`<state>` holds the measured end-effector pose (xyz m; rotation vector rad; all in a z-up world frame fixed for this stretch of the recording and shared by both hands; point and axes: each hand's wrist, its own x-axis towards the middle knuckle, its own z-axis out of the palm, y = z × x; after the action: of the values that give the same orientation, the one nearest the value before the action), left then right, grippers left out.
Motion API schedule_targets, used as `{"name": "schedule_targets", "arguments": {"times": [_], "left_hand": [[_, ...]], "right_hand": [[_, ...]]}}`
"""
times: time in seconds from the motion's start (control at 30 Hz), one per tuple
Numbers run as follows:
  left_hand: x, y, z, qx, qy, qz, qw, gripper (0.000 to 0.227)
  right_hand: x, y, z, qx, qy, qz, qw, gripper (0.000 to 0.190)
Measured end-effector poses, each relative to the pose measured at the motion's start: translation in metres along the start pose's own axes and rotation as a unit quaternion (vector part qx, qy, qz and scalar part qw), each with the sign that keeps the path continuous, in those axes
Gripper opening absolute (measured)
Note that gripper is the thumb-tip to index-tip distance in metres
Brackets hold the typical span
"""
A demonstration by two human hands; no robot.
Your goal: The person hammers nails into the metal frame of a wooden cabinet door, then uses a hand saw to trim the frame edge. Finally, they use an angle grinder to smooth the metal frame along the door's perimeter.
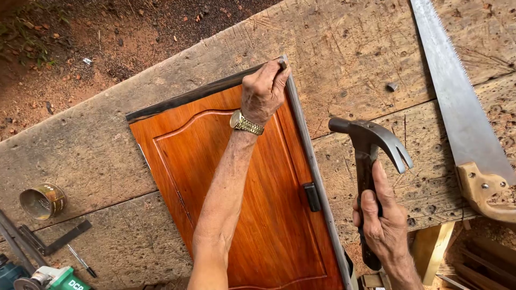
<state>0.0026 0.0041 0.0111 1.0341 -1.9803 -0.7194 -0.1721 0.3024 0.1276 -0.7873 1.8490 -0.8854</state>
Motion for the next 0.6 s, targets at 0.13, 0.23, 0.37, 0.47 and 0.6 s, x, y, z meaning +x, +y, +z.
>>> {"name": "schedule_targets", "arguments": {"times": [0.13,0.23,0.37,0.47,0.6], "left_hand": [[-0.001,-0.001,-0.001,-0.022,0.002,0.026,0.999,0.018],[-0.003,0.000,-0.002,-0.026,-0.011,0.003,1.000,0.018],[-0.005,-0.004,0.001,-0.001,-0.022,0.026,0.999,0.019],[-0.005,-0.004,0.001,-0.012,0.000,0.016,1.000,0.020],[-0.005,-0.004,0.001,-0.016,-0.013,0.019,1.000,0.021]], "right_hand": [[0.015,-0.010,0.003,-0.021,-0.004,0.003,1.000,0.062],[0.020,-0.012,0.004,-0.036,-0.008,-0.020,0.999,0.062],[0.026,-0.018,0.007,-0.043,-0.009,-0.036,0.998,0.062],[0.028,-0.018,0.008,-0.040,-0.010,-0.033,0.999,0.062],[0.030,-0.019,0.010,-0.031,-0.012,-0.043,0.999,0.061]]}}
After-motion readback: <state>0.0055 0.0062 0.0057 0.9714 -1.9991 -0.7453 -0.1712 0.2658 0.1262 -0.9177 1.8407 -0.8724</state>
